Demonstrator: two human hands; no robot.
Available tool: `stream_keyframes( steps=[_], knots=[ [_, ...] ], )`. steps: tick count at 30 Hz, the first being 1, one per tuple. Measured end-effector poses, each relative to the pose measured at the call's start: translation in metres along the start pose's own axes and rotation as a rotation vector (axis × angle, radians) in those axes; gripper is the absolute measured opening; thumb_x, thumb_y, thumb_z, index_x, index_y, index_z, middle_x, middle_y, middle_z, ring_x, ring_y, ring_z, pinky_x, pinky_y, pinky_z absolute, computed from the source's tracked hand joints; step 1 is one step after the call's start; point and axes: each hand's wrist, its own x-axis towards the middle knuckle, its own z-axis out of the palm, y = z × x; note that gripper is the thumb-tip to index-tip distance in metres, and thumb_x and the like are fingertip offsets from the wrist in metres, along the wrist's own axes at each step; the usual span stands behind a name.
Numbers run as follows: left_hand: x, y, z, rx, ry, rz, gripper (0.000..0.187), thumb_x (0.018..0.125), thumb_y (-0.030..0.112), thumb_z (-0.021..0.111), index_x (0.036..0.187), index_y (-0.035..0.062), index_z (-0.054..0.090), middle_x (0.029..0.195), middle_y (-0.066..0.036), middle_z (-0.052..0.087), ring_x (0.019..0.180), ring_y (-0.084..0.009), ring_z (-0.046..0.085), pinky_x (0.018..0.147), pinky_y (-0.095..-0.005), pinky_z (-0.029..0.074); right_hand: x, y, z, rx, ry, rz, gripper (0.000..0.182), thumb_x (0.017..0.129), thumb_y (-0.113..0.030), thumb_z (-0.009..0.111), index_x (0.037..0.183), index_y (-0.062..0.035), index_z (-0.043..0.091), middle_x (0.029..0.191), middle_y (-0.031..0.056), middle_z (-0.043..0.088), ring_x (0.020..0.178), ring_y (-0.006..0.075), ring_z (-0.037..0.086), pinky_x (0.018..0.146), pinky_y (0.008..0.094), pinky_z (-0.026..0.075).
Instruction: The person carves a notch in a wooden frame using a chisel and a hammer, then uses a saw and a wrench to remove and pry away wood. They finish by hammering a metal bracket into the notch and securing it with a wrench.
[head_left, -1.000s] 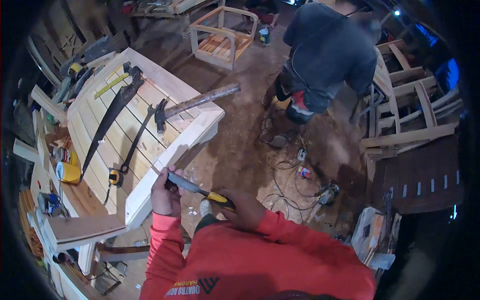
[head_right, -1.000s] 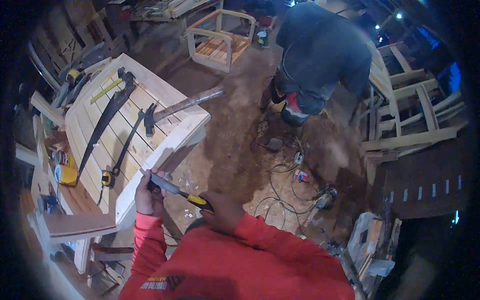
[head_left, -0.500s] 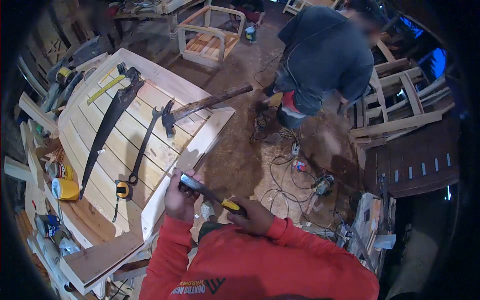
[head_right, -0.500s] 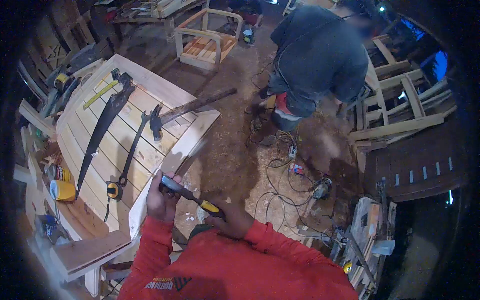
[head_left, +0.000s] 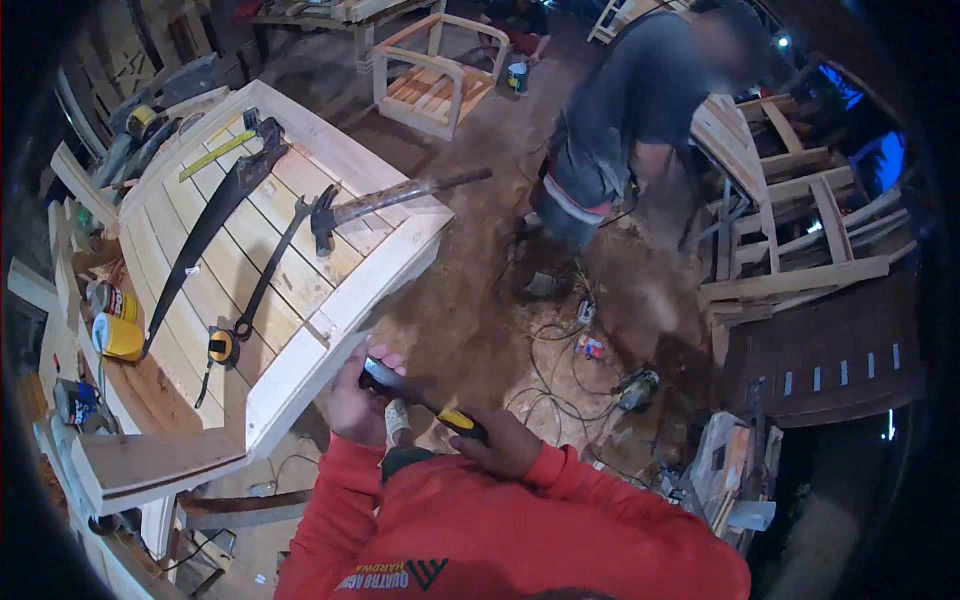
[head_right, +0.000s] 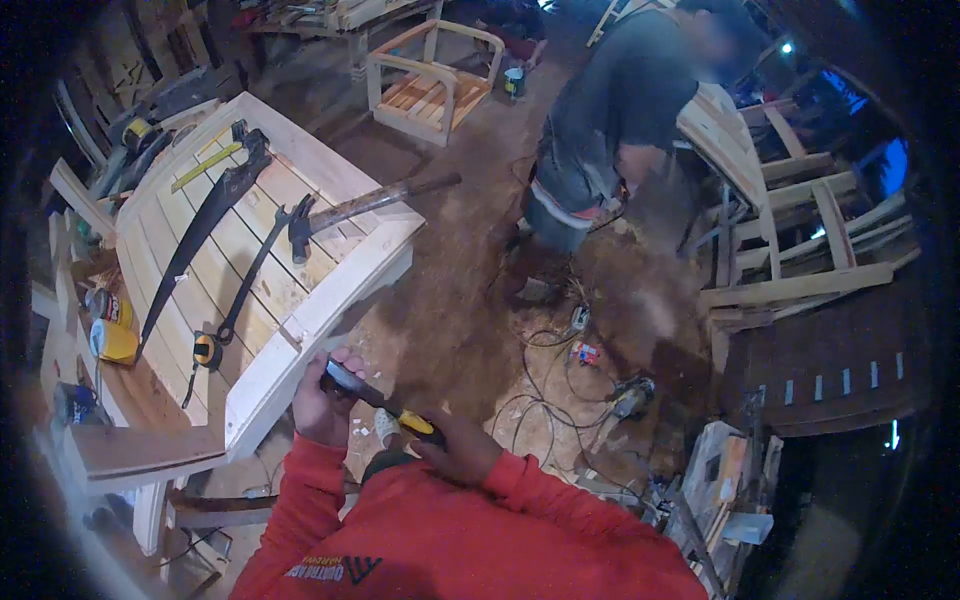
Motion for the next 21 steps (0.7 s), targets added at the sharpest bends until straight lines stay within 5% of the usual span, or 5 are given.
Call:
stream_keyframes(
  steps=[12,15,21],
  knots=[
    [-0.032,-0.021,0.001,0.133,0.166,0.192,0.032,0.100,0.015,0.065,0.131,0.0048,0.062,0.112,-0.013,0.070,0.096,-0.0221,0.071,0.086,-0.0397,0.063,-0.019,0.022,0.006,0.062,-0.062,-0.011,0.049,0.096,-0.032,0.071,0.131,0.0000,0.059,0.104,0.0201,0.070,0.095,0.0316,0.071,0.084,0.0400,0.054],
    [-0.032,-0.020,-0.003,0.170,0.179,0.182,0.031,0.101,0.013,0.065,0.130,0.0033,0.062,0.110,-0.014,0.072,0.094,-0.0235,0.073,0.084,-0.0385,0.064,-0.019,0.026,0.010,0.072,-0.085,-0.056,0.054,0.097,-0.034,0.069,0.141,-0.0071,0.053,0.114,0.0226,0.071,0.103,0.0397,0.070,0.087,0.0442,0.054],
    [-0.027,-0.019,-0.013,0.224,0.194,0.193,0.030,0.098,0.014,0.067,0.127,0.0034,0.064,0.104,-0.012,0.073,0.087,-0.0189,0.071,0.074,-0.0334,0.063,-0.018,0.030,0.019,-0.009,-0.007,-0.069,0.049,0.095,-0.030,0.072,0.132,-0.0003,0.059,0.101,0.0194,0.071,0.092,0.0315,0.071,0.083,0.0405,0.054]
  ],
)
